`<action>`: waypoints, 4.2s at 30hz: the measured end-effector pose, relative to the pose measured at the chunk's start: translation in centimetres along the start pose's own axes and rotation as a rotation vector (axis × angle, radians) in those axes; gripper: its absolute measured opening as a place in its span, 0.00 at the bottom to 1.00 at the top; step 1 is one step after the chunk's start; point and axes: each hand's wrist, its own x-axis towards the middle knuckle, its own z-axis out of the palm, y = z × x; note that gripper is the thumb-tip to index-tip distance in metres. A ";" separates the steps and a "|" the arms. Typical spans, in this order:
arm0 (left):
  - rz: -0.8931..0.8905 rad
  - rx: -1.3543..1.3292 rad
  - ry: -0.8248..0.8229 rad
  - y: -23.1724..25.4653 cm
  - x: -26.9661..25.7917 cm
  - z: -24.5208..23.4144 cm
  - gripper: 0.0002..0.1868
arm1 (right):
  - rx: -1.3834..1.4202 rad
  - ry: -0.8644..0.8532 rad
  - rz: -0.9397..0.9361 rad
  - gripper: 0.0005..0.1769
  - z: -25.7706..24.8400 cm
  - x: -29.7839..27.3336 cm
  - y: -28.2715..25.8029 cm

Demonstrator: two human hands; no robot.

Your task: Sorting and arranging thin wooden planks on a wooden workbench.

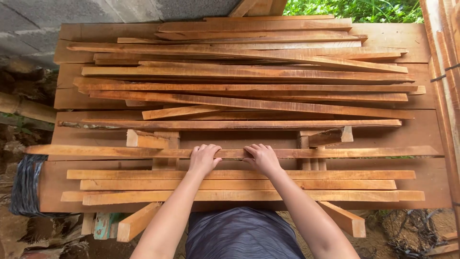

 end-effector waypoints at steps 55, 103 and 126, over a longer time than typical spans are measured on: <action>-0.061 -0.191 0.054 1.5 -13.0 -8.6 0.25 | 0.214 -0.080 0.318 0.26 -9.5 -10.7 -0.7; -0.113 -0.038 -0.313 4.7 -6.9 2.1 0.61 | -0.016 -0.157 0.054 0.20 1.2 -11.5 -1.0; -0.059 0.034 -0.336 6.9 -10.0 -1.3 0.70 | 0.109 0.272 0.026 0.15 4.3 -9.6 -2.0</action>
